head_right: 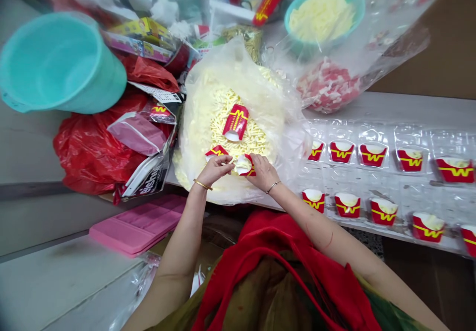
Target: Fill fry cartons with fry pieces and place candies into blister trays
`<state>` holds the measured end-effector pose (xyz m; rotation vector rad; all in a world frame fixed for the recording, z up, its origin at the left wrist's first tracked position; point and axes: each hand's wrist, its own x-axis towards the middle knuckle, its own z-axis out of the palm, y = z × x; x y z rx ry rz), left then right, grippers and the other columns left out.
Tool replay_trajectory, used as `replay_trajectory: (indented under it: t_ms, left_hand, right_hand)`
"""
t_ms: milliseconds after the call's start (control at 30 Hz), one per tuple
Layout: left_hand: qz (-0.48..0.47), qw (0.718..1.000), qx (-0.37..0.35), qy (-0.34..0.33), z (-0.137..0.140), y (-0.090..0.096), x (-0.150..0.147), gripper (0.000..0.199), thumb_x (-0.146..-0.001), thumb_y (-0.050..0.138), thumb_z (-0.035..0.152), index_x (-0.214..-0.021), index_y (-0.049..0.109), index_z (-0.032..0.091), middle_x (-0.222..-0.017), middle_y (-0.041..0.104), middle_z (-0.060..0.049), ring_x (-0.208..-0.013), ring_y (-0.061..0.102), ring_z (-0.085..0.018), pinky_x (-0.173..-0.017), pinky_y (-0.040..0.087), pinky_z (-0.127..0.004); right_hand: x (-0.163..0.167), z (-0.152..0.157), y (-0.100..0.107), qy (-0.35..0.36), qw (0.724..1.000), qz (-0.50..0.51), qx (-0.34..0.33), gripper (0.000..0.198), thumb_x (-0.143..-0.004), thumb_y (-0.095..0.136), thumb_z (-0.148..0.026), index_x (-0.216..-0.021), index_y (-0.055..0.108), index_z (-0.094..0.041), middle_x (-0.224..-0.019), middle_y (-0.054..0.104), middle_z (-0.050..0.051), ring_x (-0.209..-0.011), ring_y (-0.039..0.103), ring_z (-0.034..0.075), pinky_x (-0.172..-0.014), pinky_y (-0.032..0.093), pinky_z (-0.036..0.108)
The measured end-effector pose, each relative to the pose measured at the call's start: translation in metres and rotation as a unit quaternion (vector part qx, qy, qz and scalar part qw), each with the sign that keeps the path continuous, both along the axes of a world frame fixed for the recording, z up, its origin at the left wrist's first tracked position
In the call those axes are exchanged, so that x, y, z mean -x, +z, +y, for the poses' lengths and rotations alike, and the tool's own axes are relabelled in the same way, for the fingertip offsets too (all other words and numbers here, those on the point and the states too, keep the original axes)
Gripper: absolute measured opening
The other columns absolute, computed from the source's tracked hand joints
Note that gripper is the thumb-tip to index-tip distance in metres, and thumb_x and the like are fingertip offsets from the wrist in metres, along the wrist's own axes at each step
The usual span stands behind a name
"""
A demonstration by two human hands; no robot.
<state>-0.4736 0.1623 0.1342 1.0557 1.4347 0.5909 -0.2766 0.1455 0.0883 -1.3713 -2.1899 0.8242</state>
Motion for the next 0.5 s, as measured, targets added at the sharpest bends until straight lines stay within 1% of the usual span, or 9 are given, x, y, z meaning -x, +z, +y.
replay_trajectory:
  t_ms: [67,133,267,367,500]
  left_hand:
    - [-0.012,1.000,0.001,-0.007,-0.001,0.003,0.002,0.027,-0.064,0.070,0.033,-0.080,0.060,0.014,-0.065,0.054,0.003,-0.052,0.050,-0.006,-0.049,0.037,-0.018]
    - [-0.024,1.000,0.003,-0.019,-0.002,0.006,0.002,0.026,-0.066,0.070,0.035,-0.078,0.060,0.014,-0.063,0.053,0.003,-0.051,0.049,-0.006,-0.049,0.036,-0.018]
    - [0.000,0.999,-0.021,-0.032,-0.003,0.009,-0.006,0.027,-0.068,0.069,0.039,-0.076,0.061,0.014,-0.065,0.055,0.002,-0.055,0.052,-0.007,-0.050,0.037,-0.018]
    - [0.000,1.000,-0.030,-0.009,-0.003,0.010,-0.011,0.028,-0.068,0.069,0.039,-0.078,0.062,0.015,-0.065,0.056,0.002,-0.056,0.052,-0.008,-0.051,0.037,-0.019]
    - [-0.062,0.997,-0.008,0.055,-0.003,0.012,-0.011,0.026,-0.068,0.070,0.037,-0.076,0.057,0.016,-0.061,0.051,0.004,-0.053,0.049,-0.006,-0.047,0.032,-0.017]
  right_hand:
    - [-0.003,-0.002,-0.002,-0.002,1.000,0.013,-0.013,0.067,-0.078,0.064,-0.038,-0.132,0.034,-0.012,-0.121,0.051,0.016,-0.112,0.046,0.029,-0.097,0.040,0.042]
    - [-0.005,-0.003,-0.005,-0.004,1.000,0.020,-0.018,0.068,-0.079,0.064,-0.039,-0.134,0.033,-0.013,-0.123,0.051,0.016,-0.114,0.046,0.030,-0.097,0.040,0.045]
    - [-0.006,-0.007,-0.011,-0.004,0.998,0.046,-0.043,0.068,-0.079,0.064,-0.040,-0.135,0.032,-0.016,-0.124,0.051,0.016,-0.114,0.046,0.032,-0.095,0.042,0.049]
    - [-0.006,-0.009,-0.012,-0.011,0.995,0.070,-0.064,0.067,-0.079,0.065,-0.040,-0.133,0.034,-0.016,-0.122,0.051,0.016,-0.113,0.048,0.031,-0.094,0.044,0.049]
    - [-0.007,-0.012,-0.009,-0.030,0.992,0.098,-0.067,0.065,-0.079,0.065,-0.039,-0.131,0.035,-0.017,-0.121,0.052,0.015,-0.112,0.049,0.031,-0.095,0.044,0.049]
